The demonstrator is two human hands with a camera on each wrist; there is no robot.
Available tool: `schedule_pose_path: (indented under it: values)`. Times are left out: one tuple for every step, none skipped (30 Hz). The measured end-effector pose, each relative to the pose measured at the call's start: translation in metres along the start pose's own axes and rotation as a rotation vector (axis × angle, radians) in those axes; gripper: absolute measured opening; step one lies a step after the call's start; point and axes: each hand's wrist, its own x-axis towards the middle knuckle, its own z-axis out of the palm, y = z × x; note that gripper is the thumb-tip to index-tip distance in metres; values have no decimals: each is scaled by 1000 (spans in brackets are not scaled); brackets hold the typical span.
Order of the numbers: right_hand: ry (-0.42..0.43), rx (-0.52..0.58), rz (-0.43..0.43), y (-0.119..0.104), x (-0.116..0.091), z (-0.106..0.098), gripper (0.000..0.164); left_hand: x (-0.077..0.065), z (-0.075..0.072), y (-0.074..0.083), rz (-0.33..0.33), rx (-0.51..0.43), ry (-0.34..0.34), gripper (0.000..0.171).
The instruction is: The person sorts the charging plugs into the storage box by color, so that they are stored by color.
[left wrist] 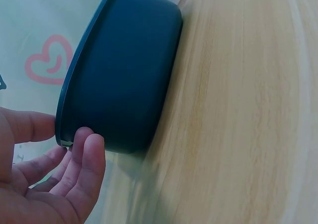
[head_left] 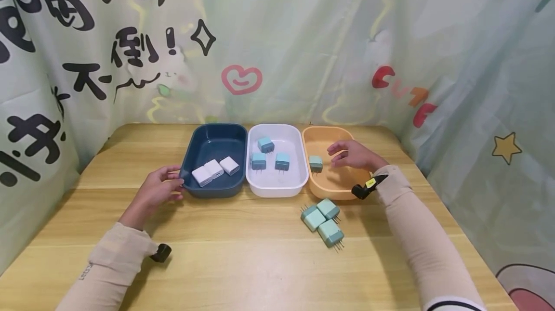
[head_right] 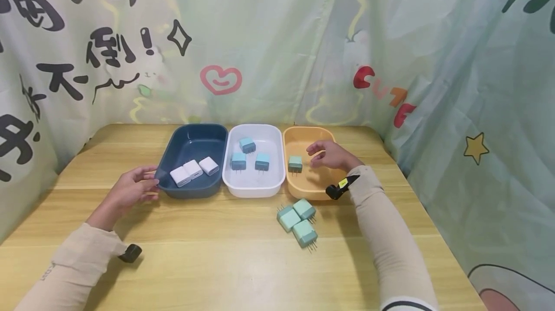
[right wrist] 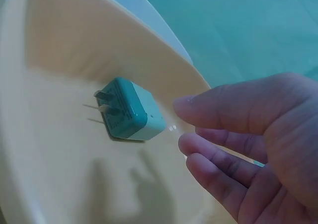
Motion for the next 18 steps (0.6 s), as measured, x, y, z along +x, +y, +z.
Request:
schedule_pose_path:
  values:
    - [-1,-2,-9,-1,-1,0,46,0,0,0,9,-5,-1,55]
    - [-1,-6,-17,-2,-3,0,45,0,0,-1,16,-11,-2,55]
    - [-4,-6,-30,-3,-5,0,44,-1,0,-1,23,-16,-2,55]
    - [-5,-3,-40,-4,-7,0,44,-1,0,-2,29,-22,-3,54]
    - [-6,3,-50,-6,-9,0,43,-1,0,-2,34,-27,-4,54]
    - [-9,10,-55,-7,-11,0,43,-1,0,-2,38,-32,-5,54]
    - [-11,15,-62,-8,-13,0,43,-1,0,-2,42,-38,-7,54]
    - [-13,17,-64,-9,-15,0,42,0,0,-2,40,-40,-7,54]
    - [-15,21,-65,-10,-17,0,42,0,0,-2,38,-39,-7,54]
    - [-16,24,-65,-11,-19,0,42,0,0,-2,35,-38,-7,54]
    - [-17,25,-66,-12,-21,0,42,0,0,-2,33,-37,-7,54]
    - [-20,27,-71,-13,-23,0,42,0,0,-3,32,-34,-9,54]
    - [-21,27,-75,-13,-25,0,42,0,0,-3,31,-32,-8,54]
    - [-23,27,-77,-14,-26,1,41,-1,0,-2,31,-30,-8,54]
    - [-21,24,-79,-15,-28,1,41,-1,0,-2,31,-28,-8,54]
    - [-21,23,-82,-15,-30,1,41,-1,0,-2,31,-27,-7,54]
    - [-20,20,-83,-16,-31,1,40,-1,0,-2,33,-25,-8,54]
    - [-21,21,-84,-17,-33,2,40,-1,1,-2,35,-23,-8,54]
